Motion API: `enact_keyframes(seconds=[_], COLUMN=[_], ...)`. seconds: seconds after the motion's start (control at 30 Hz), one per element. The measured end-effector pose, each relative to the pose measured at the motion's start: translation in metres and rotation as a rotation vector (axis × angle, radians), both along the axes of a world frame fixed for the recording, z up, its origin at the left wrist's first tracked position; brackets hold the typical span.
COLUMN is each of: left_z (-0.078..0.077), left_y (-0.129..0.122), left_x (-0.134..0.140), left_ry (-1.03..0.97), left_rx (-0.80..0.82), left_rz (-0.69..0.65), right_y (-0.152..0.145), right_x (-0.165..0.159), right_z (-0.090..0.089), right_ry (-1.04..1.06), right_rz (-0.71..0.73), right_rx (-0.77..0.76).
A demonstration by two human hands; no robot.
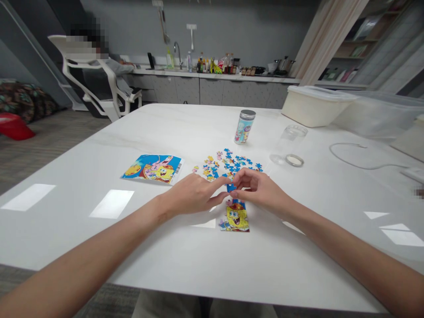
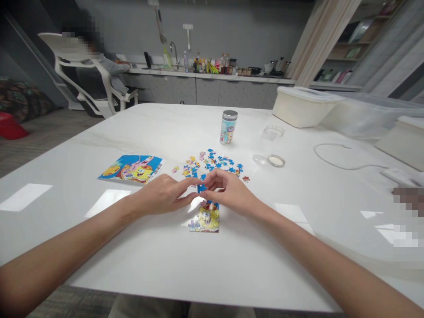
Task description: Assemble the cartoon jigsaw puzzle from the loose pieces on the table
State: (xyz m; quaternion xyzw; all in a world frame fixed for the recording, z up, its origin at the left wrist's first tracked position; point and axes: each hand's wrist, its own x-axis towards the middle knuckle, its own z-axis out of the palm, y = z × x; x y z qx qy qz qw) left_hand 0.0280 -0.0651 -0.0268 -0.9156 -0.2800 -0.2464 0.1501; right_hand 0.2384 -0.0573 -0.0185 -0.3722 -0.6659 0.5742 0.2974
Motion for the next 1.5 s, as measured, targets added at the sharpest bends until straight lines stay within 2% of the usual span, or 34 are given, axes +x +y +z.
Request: enact_keyframes(seconds=[0.2, 0.47, 0.8, 1.07, 1.27, 1.5], left_z=[0.0, -0.001, 0.001, 0.001, 0.005, 0.006], left_y=[0.001, 0.002, 0.0, 0.001, -0.002, -0.003], left_x=[0.0, -0.002, -0.003, -0.002, -0.001, -0.001], left_ry=[0.014, 0.088, 0.099, 0.097, 0.204, 0.271], left_rx=[-0.007, -0.007, -0.01, -0.043, -0.122, -0.169], left_rz=[-0.012, 0.012, 0.022, 0.012, -0.069, -0.078], right_y=[0.001, -0.001, -0.001, 0.011, 0.018, 0.018], right_x=[0.0, -0.001, 0.0, 0.008, 0.018, 0.02], right_z=[-0.001, 0.0, 0.003, -0.001, 0.004, 0.008], right_ry=[0.006, 0.02, 0.012, -0.125, -0.259, -0.211], right_rz=[-0.013, 0.017, -0.048, -0.131, -0.177, -0.094], right_rx=[0.027, -0.018, -0.018, -0.047, -0.019, -0.119])
